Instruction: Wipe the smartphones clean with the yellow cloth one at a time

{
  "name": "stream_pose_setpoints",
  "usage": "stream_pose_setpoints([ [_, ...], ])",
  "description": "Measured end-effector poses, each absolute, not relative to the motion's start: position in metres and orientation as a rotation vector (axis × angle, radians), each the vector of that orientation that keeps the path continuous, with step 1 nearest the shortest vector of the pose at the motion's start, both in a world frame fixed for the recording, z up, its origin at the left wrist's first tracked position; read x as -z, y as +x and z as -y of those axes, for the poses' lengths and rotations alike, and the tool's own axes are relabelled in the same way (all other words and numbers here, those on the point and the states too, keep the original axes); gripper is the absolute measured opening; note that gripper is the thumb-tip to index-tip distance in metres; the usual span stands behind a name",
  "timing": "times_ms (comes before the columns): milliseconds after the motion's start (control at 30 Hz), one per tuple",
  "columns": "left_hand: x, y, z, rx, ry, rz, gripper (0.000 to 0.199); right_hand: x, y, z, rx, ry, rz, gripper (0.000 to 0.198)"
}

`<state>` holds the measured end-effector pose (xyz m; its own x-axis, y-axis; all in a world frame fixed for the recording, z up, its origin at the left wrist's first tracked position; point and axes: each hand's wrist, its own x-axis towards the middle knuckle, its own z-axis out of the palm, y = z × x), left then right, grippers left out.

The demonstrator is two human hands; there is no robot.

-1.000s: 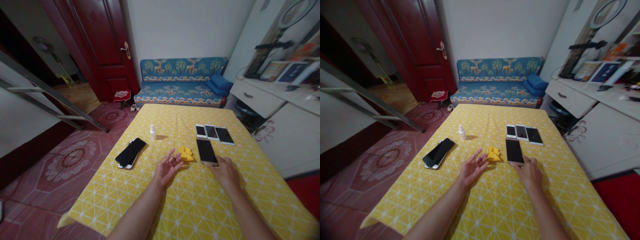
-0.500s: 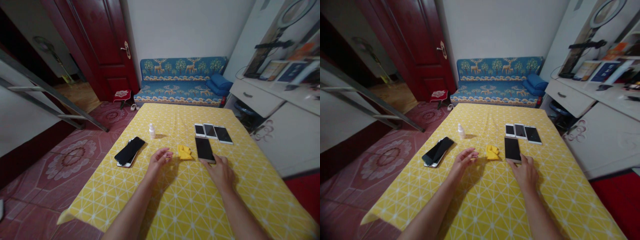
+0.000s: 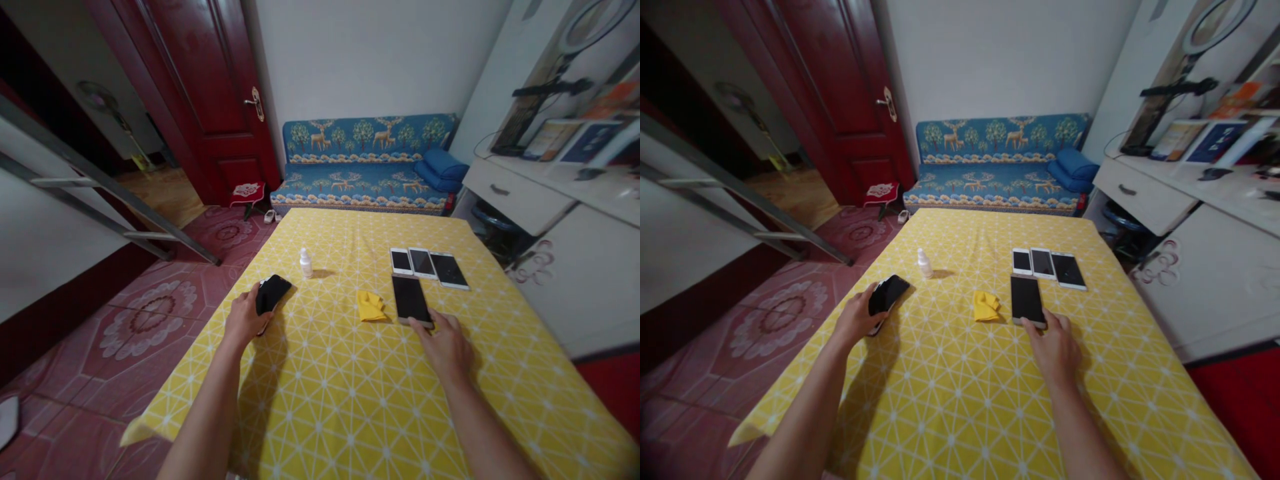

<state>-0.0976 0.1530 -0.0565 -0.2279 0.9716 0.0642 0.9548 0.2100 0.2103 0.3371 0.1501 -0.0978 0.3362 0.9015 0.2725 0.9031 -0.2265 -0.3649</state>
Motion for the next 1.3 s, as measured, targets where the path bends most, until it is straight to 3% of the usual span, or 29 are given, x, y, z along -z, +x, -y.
stream_pose_setpoints([
  [267,0.044,-0.086,-0.159,-0.146,1.844,-2.458,0.088,0.099,0.338,-0.15,-0.031,-2.111,1.545,0.05],
  [467,0.04,-0.052,-0.146,-0.424,1.723,-2.507,0.084,0.097,0.334,-0.148,0.088,-2.064,1.56,0.052],
  [667,0.048,0.003,-0.146,-1.062,1.389,-1.83,0.097,0.101,0.313,-0.147,0.161,-1.709,1.815,0.042],
  [800,0.057,0.044,-0.155,-1.148,0.946,-1.365,0.099,0.102,0.287,-0.152,0.005,-1.486,1.999,0.049],
  [933,0.065,0.072,-0.164,-1.127,0.937,-1.148,0.084,0.105,0.267,-0.161,-0.059,-1.437,2.115,0.057],
  [1133,0.083,0.079,-0.169,-1.306,1.127,-1.343,0.071,0.111,0.26,-0.165,-0.003,-1.561,2.051,0.043],
  [1300,0.089,0.077,-0.167,-1.155,1.113,-1.336,0.038,0.109,0.267,-0.161,-0.171,-1.596,1.852,0.03],
])
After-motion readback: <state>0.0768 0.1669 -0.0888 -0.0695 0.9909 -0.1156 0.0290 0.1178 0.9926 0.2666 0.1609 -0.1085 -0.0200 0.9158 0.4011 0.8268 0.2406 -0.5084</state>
